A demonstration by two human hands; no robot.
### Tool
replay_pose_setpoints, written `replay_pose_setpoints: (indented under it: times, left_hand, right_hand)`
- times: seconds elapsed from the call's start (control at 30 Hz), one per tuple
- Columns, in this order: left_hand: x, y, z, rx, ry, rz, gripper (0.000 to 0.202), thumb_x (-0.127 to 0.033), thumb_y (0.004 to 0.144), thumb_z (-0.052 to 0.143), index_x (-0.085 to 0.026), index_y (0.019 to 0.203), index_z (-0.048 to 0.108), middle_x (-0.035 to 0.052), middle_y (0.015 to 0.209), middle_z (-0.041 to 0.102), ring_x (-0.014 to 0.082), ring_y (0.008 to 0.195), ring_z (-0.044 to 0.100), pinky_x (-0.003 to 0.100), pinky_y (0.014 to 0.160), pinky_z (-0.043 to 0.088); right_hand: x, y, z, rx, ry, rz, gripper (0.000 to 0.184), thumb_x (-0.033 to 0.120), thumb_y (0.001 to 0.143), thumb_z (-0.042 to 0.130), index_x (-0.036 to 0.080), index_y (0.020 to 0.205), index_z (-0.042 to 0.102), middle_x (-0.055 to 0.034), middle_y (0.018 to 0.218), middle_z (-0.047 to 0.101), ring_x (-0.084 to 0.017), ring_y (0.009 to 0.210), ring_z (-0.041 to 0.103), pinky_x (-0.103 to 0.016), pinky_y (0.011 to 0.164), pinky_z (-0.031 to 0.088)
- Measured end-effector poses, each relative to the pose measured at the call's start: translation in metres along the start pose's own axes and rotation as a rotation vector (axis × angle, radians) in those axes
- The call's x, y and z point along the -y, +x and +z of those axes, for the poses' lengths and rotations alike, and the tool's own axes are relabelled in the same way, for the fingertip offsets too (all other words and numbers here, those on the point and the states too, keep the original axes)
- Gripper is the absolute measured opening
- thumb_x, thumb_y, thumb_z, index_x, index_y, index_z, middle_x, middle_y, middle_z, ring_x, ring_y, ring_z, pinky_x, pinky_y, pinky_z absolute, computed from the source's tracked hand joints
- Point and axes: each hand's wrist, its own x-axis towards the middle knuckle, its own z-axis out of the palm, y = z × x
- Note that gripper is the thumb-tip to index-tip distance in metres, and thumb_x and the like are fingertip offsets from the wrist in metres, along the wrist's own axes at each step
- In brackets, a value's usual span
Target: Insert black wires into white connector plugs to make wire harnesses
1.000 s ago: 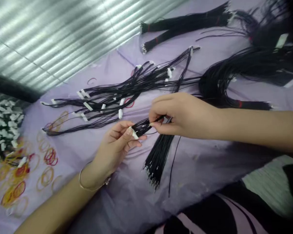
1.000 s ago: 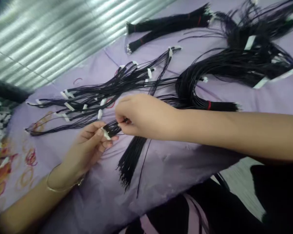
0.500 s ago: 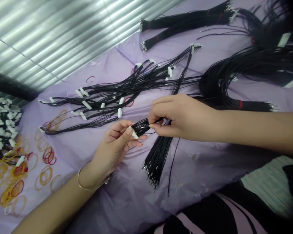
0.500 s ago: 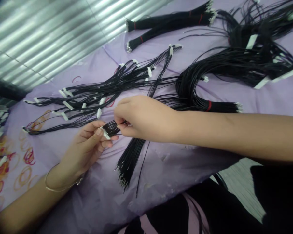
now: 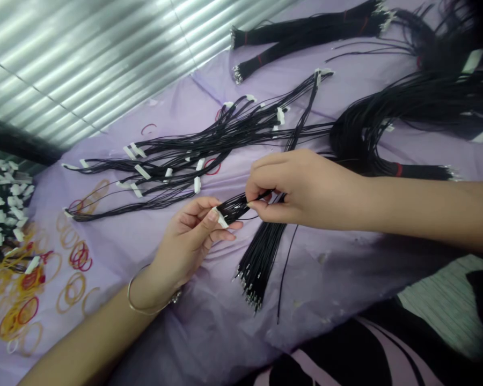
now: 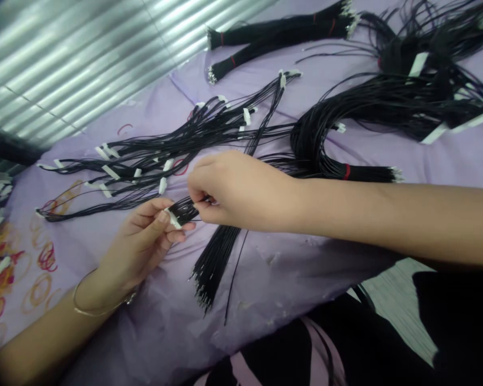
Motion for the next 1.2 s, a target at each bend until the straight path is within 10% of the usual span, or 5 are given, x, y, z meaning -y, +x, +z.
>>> replay_pose_setpoints:
  times: [1.2]
  left_hand:
    - [0.004, 0.000, 0.000, -0.043, 0.123, 0.007, 0.020, -0.021, 0.080, 0.069, -0.012, 0.093, 0.057, 0.0026, 0.079, 0.067, 0.0120, 0.072, 0.068, 0.020, 0.069, 0.058]
  right_hand:
    - [0.006, -0.002, 0.028, 0.032, 0.176, 0.299, 0.013, 0.021, 0.078, 0.057, 0.011, 0.074, 0.064, 0.0013, 0.067, 0.059, -0.006, 0.059, 0.044, -0.021, 0.056, 0.029]
